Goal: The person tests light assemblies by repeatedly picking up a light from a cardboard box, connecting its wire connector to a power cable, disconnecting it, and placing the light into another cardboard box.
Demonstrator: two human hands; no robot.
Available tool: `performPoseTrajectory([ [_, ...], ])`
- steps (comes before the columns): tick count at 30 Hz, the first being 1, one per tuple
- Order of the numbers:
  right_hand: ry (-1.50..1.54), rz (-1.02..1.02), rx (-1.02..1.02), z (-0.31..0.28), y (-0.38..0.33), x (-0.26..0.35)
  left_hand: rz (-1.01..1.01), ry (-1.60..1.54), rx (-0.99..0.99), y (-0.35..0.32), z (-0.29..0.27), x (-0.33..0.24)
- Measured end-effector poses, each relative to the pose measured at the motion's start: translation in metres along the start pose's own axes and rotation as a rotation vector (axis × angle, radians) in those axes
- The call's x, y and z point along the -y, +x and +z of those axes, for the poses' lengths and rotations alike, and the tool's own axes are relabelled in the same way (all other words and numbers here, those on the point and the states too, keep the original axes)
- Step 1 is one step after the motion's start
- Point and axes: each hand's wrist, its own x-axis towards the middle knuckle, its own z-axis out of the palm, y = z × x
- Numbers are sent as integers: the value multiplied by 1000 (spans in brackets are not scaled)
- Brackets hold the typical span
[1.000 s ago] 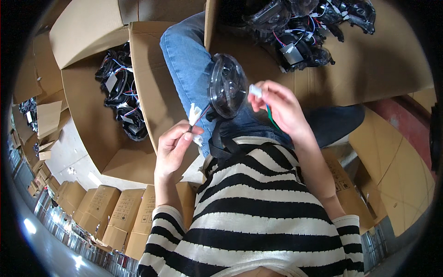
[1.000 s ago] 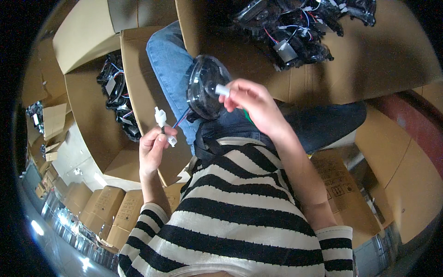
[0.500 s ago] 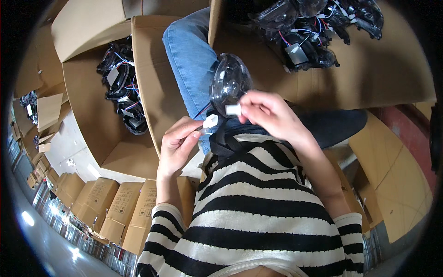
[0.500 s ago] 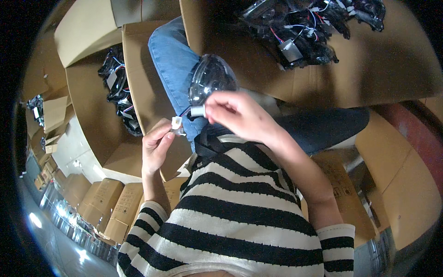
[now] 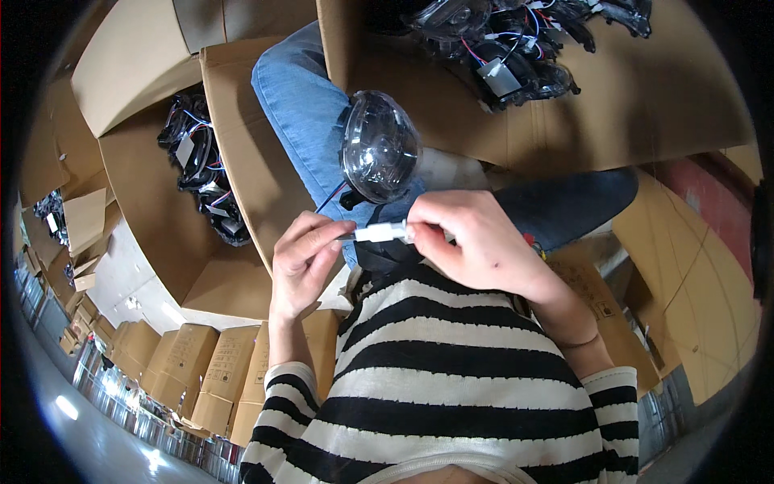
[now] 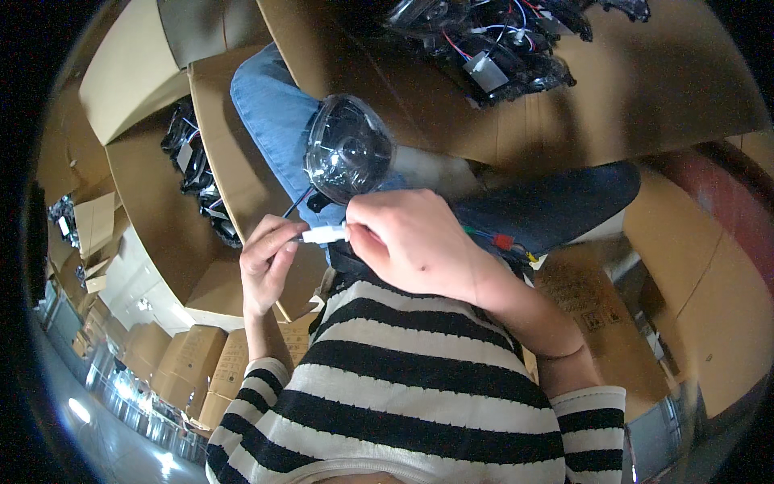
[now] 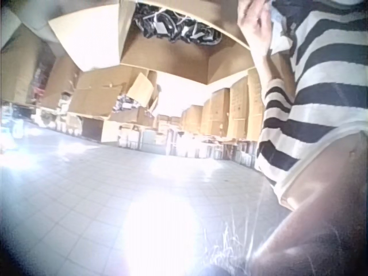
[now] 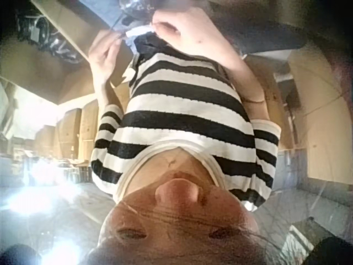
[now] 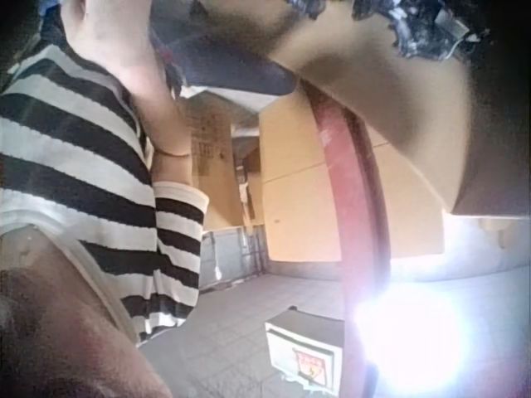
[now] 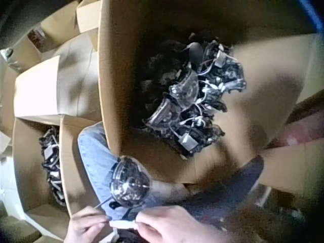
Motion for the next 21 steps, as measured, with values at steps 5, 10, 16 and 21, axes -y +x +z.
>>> performPoseTrajectory([
  [5,1,29,-34,0,-7,-1,75,111,8,3,5,-2],
  [10,326,56,-97,-16,-26,-3,121,-96,-81,5,-2,-21],
  [16,368,36,-285,-32,-62,-17,497,-839,-831,-43,-138,-45],
  [21,453,203,-240,-27,-80,-27,600,-61,-1263,-41,-207,-40],
])
